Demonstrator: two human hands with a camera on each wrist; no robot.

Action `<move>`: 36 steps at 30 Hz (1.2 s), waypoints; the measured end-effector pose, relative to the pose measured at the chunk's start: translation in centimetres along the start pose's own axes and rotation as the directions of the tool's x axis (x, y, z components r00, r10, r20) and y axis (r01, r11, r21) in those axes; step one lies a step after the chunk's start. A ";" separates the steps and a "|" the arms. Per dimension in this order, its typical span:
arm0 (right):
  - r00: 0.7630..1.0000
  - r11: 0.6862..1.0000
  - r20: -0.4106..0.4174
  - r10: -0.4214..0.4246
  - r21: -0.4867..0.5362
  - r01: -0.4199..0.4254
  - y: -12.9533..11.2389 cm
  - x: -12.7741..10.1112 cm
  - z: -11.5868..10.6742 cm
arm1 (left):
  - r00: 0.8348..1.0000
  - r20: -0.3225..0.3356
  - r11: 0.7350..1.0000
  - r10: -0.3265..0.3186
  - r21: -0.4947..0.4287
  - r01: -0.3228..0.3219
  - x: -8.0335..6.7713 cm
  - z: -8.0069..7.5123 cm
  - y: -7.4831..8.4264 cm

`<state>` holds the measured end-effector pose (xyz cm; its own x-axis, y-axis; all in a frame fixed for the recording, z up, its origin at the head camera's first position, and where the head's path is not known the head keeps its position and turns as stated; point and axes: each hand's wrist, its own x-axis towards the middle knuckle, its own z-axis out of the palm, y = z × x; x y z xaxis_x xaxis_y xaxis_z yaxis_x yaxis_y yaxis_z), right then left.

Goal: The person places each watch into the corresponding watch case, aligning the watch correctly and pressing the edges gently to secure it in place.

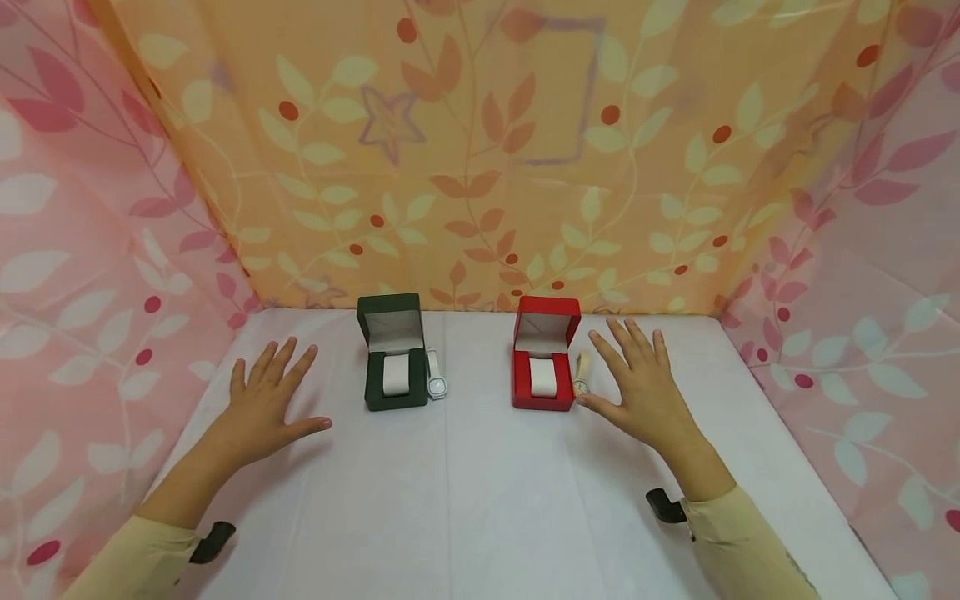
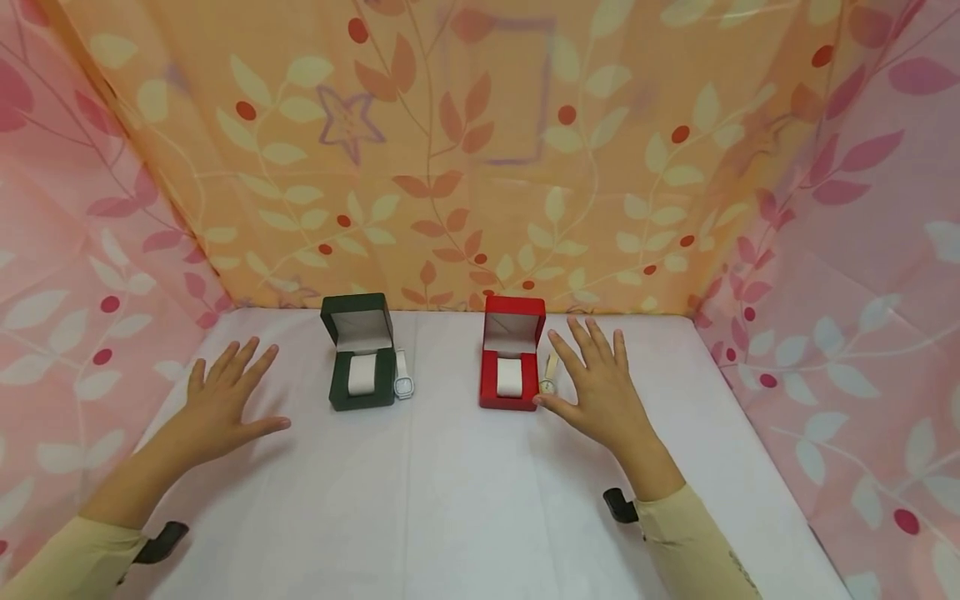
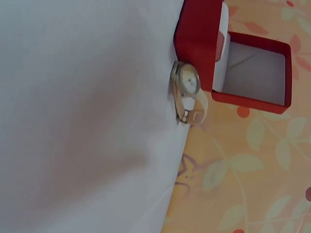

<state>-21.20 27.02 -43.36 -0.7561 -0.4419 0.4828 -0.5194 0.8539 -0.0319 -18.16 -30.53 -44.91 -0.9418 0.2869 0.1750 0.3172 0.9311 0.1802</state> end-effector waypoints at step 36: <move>0.996 0.949 -0.019 -0.088 0.303 0.090 -5.9 3.8 4.3 | 0.992 -0.050 0.945 0.115 -0.303 -0.125 3.5 1.8 2.2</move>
<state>-22.66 19.10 -45.08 -0.6995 -0.5100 0.5006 -0.6814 0.6870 -0.2523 -20.96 -27.11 -45.70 -0.8922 0.3805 0.2432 0.4512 0.7753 0.4419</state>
